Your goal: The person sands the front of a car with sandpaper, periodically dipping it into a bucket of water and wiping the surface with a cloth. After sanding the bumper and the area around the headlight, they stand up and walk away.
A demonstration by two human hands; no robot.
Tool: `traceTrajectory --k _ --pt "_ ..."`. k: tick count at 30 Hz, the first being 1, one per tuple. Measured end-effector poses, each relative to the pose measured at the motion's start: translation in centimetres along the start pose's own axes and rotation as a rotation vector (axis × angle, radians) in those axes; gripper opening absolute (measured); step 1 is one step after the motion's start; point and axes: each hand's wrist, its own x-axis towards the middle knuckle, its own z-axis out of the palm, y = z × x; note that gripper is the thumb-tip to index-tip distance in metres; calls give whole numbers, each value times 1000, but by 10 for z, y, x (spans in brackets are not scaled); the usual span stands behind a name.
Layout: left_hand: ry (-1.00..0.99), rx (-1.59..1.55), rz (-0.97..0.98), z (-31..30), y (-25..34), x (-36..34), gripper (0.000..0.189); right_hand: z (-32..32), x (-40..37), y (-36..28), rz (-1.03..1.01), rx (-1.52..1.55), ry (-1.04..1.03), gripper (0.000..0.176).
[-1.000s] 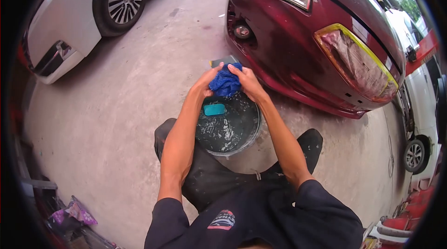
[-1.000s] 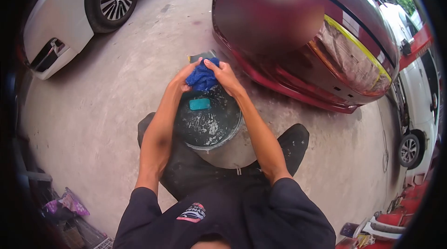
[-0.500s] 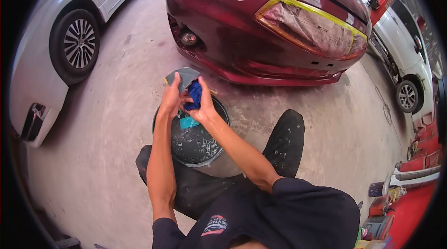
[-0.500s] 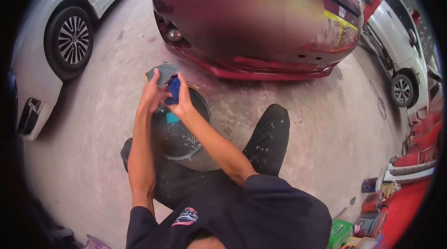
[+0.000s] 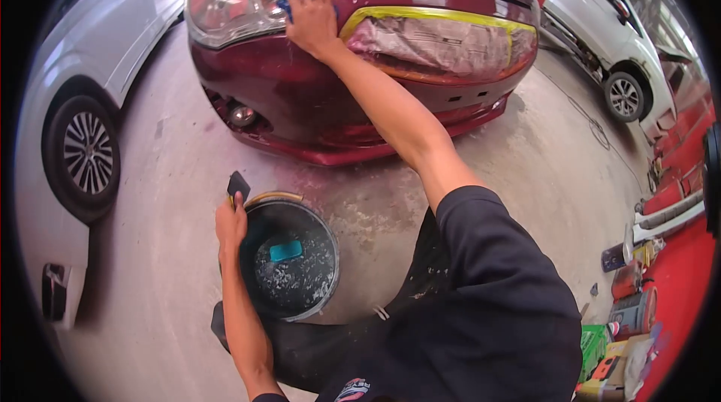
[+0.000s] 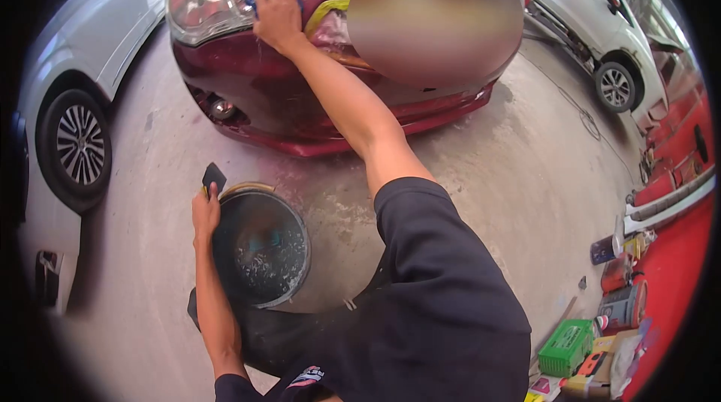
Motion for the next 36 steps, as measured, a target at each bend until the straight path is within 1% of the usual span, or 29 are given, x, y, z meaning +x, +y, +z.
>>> traceTrajectory --k 2,3,5,6,8,9,10,12,13,14,16,18,20,22,23,24,25,26,27,28,29,30,31,32,33,35,36 --pt "-90 11 -27 11 -1 1 60 1 1 24 -80 20 12 43" --pt "-59 -14 -33 17 -6 -1 60 0 -2 33 -120 42 10 43" --pt "-1 -47 -44 23 -18 1 59 -22 1 63 122 70 -36 39" --pt "-30 -55 -54 21 -16 0 59 -37 1 82 242 84 -60 38" --pt "-80 -74 -78 11 -9 -2 58 -59 -6 134 293 108 -58 34" --pt "-98 -53 -84 15 -12 1 58 -69 -13 160 266 123 -35 34" --pt "-54 -31 -75 21 -14 4 58 -79 -17 188 237 136 -5 34" --pt "38 15 -58 38 -26 3 59 -90 -33 245 268 54 99 32" --pt "71 -4 -90 47 -35 3 56 -98 -44 286 353 -1 141 33" --pt "115 -17 -44 56 -31 6 53 -105 -54 337 438 -54 184 35" --pt "192 -47 43 64 -34 1 48 -124 -62 394 637 -95 46 39" --pt "220 26 71 70 -33 2 42 -123 -80 465 596 -228 137 44" --pt "227 115 63 76 -27 4 37 -119 -101 553 671 -421 67 54" --pt "202 222 18 76 -23 3 35 -157 -96 549 919 -145 -13 72" --pt "293 222 42 83 -24 4 32 -157 -103 576 919 -265 -2 78" --pt "294 226 48 85 -22 4 32 -157 -104 581 921 -386 8 83" --pt "291 233 55 84 -22 5 32 -151 -105 583 921 -486 6 85" --pt "282 239 60 84 -23 4 32 -149 -107 583 920 -415 -32 87" --pt "284 245 58 85 -21 3 32 -153 -104 566 915 -344 -76 89" --pt "287 250 49 85 -15 4 32 -162 -92 532 906 -268 -123 90" --pt "293 258 30 85 -12 3 33 -170 -75 492 936 -145 -240 71" --pt "239 246 0 79 -1 1 27 -169 -67 452 847 -122 -172 59" --pt "292 259 60 81 -5 0 20 -165 -65 418 764 -96 -103 46" --pt "313 242 127 81 -10 0 20 -160 -62 387 680 -68 -32 34" --pt "303 266 87 80 -8 0 18 -155 -58 362 584 51 -25 32" --pt "246 255 26 76 -4 2 16 -148 -42 300 454 132 -71 32" --pt "227 241 26 74 -2 3 17 -139 -36 270 388 169 -87 32"
